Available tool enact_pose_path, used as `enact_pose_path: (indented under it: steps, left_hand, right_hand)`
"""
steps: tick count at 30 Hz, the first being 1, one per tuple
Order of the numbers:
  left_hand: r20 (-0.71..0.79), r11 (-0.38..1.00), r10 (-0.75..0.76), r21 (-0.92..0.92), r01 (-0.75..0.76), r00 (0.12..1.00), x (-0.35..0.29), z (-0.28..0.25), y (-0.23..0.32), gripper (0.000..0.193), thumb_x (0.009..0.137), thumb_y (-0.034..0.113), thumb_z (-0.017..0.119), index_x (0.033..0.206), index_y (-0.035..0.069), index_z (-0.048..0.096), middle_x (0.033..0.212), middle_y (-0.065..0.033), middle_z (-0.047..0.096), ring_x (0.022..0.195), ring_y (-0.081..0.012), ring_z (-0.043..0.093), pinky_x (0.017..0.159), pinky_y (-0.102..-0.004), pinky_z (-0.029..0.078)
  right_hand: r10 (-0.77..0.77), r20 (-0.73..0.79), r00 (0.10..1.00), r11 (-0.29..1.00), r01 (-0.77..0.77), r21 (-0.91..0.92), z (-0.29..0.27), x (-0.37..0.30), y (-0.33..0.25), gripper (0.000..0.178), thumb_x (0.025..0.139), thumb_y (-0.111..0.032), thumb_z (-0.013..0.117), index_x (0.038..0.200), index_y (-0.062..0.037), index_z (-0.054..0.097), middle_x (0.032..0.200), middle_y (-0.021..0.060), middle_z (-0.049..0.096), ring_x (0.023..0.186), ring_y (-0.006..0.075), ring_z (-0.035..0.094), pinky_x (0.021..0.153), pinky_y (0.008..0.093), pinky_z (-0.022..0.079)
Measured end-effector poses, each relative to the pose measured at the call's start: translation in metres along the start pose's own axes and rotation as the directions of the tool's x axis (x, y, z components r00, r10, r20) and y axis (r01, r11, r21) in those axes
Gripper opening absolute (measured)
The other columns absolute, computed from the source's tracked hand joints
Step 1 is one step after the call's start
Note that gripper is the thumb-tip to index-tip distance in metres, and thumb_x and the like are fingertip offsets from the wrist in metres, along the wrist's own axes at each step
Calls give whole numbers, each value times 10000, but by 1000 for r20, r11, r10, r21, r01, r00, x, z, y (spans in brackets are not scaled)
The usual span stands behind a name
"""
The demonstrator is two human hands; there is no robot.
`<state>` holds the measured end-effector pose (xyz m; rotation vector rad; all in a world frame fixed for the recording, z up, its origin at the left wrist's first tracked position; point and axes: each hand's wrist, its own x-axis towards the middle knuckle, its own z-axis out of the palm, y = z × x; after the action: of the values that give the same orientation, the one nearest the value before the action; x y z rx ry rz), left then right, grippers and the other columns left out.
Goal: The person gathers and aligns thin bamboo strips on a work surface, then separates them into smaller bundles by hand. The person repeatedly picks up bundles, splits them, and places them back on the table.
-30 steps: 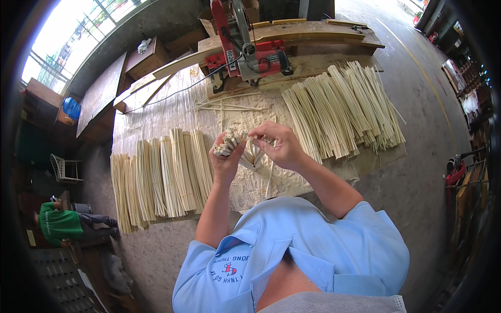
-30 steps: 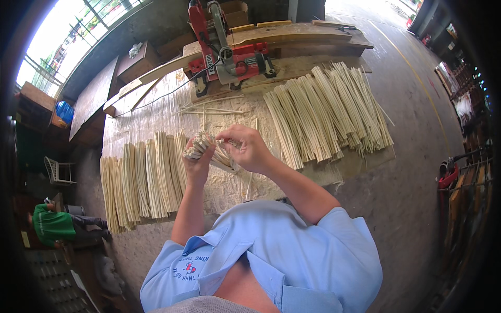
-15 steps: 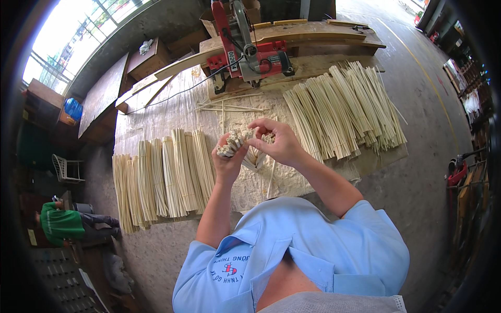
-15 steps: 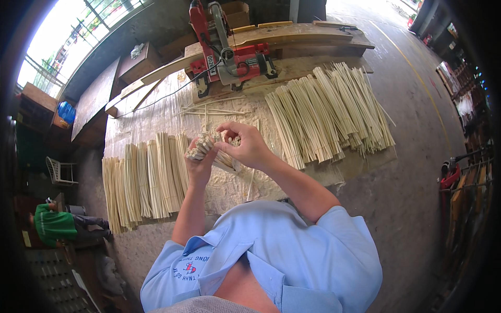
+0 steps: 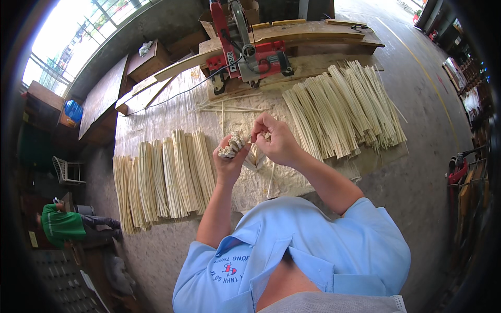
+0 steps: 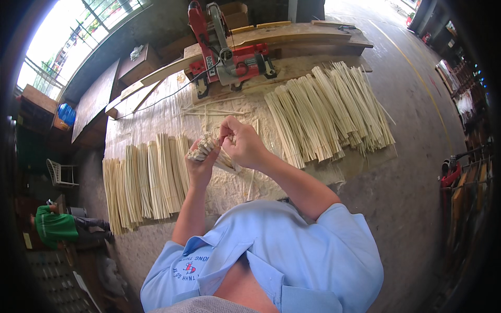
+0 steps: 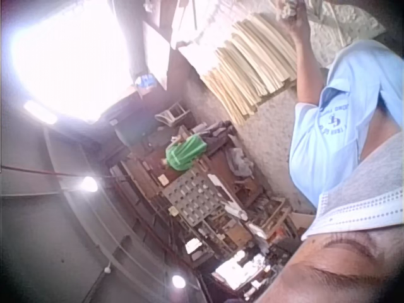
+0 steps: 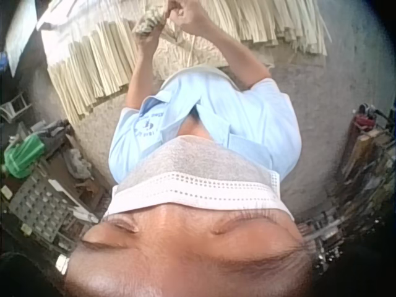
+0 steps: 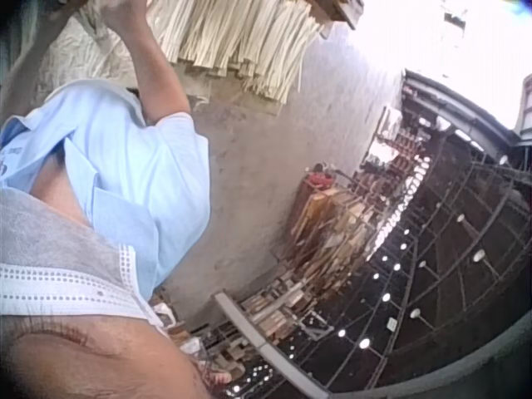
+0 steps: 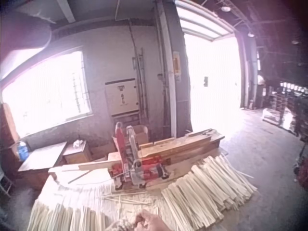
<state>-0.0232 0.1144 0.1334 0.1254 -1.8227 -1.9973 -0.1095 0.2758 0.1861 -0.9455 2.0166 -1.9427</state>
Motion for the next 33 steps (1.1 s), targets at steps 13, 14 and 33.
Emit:
enact_pose_path:
  steps: [13, 14, 33]
  left_hand:
    - [92, 1000, 6, 10, -7, 996, -6, -1, 9, 207, 921, 6, 729, 1121, 0, 678, 953, -6, 692, 860, -66, 624, 746, -222, 497]
    - [94, 1000, 13, 4, -13, 995, -6, -1, 9, 212, 920, 7, 731, 1125, -1, 677, 955, -8, 693, 860, -67, 624, 747, -223, 498]
    - [54, 997, 29, 76, -34, 998, -11, 2, 6, 236, 901, 13, 748, 1132, 2, 698, 991, -26, 707, 889, -98, 657, 780, -252, 528]
  right_hand:
    - [-175, 202, 964, 973, 200, -115, -4, 4, -6, 233, 843, 16, 736, 1043, -95, 696, 993, 30, 594, 898, 155, 613, 779, 297, 518]
    - [-170, 199, 965, 975, 194, -111, -4, 3, -8, 213, 840, 20, 735, 1019, -87, 690, 988, 32, 593, 895, 156, 612, 779, 302, 516]
    - [28, 203, 979, 995, -8, -97, -14, 7, -11, 290, 869, -33, 724, 1157, -50, 703, 830, 18, 643, 795, 110, 613, 776, 302, 519]
